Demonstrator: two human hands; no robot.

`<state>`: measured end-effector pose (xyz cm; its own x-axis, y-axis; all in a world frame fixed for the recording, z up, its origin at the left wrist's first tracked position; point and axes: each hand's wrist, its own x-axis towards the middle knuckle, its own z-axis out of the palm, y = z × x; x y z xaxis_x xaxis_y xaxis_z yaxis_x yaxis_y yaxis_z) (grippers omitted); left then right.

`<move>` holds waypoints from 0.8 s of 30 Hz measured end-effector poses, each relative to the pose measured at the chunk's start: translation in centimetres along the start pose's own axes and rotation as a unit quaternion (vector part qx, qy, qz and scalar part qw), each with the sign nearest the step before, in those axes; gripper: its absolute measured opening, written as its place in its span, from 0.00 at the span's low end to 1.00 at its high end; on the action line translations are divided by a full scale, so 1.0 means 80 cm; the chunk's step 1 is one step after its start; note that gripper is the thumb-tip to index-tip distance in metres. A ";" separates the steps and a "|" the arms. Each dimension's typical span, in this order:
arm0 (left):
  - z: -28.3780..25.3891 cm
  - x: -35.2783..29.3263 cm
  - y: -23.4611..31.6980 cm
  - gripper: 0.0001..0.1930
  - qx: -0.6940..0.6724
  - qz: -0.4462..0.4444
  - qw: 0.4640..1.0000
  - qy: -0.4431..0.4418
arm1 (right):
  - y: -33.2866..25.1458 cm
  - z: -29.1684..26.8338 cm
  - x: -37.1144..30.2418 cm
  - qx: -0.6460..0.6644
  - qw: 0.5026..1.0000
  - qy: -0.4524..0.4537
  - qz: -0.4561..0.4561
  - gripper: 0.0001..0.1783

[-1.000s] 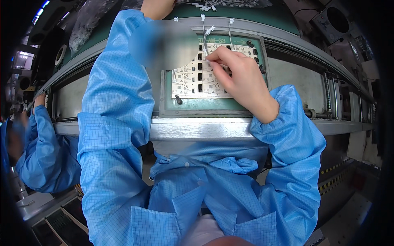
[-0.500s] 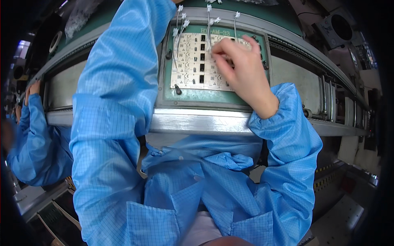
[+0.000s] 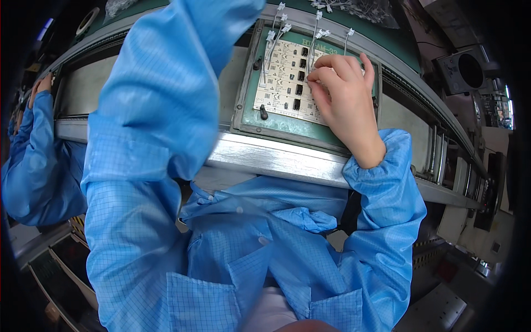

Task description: Manually inserting electronic components onto a printed circuit board on an assembly line.

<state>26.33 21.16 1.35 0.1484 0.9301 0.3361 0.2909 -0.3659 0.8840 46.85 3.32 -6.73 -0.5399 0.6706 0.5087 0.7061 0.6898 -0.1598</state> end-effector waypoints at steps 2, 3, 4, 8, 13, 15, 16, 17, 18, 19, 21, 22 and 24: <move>-0.025 -0.038 0.004 0.11 -0.061 0.075 0.994 -0.050 | -0.001 0.002 0.001 0.017 1.000 -0.006 0.017 0.04; -0.034 -0.063 0.009 0.11 -0.061 0.066 0.994 -0.055 | 0.000 0.003 0.002 0.019 1.000 -0.007 0.018 0.04; -0.046 -0.094 0.024 0.11 -0.060 0.058 0.995 -0.058 | 0.000 0.003 0.006 0.026 1.000 -0.010 0.013 0.04; -0.054 -0.173 -0.005 0.09 -0.060 0.051 0.996 -0.040 | 0.004 -0.007 0.003 0.019 1.000 -0.018 -0.007 0.06; -0.040 -0.254 -0.003 0.08 0.370 0.272 0.888 0.005 | -0.007 -0.021 -0.003 -0.026 0.996 -0.085 -0.009 0.11; -0.030 -0.276 0.003 0.07 0.398 0.268 0.877 -0.014 | 0.008 -0.030 0.006 -0.021 0.993 -0.116 -0.008 0.13; -0.027 -0.286 0.004 0.07 0.397 0.246 0.884 -0.034 | 0.029 -0.025 0.025 -0.022 0.994 -0.108 -0.014 0.15; -0.023 -0.293 0.006 0.07 0.400 0.247 0.882 -0.035 | 0.051 -0.022 0.054 -0.010 0.996 -0.091 0.008 0.14; -0.017 -0.295 0.010 0.07 0.413 0.234 0.879 -0.030 | 0.074 -0.020 0.083 -0.002 0.997 -0.074 0.036 0.14; -0.013 -0.297 0.011 0.06 0.426 0.222 0.877 -0.027 | 0.097 -0.009 0.105 0.025 0.997 -0.032 0.073 0.12; -0.009 -0.298 0.014 0.06 0.431 0.212 0.877 -0.032 | 0.149 0.030 0.149 -0.031 0.996 0.066 0.059 0.10; -0.007 -0.298 0.015 0.05 0.436 0.196 0.878 -0.029 | 0.168 0.052 0.164 -0.116 0.986 0.119 0.008 0.08; -0.005 -0.304 0.012 0.05 0.423 0.174 0.889 -0.030 | 0.161 0.072 0.191 -0.059 0.995 0.078 -0.019 0.10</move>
<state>22.62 -1.75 -5.86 0.4112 0.7622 0.5000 0.8207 -0.5482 0.1607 45.09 24.04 -5.88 -0.4963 0.5877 0.6390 0.7400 0.6712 -0.0426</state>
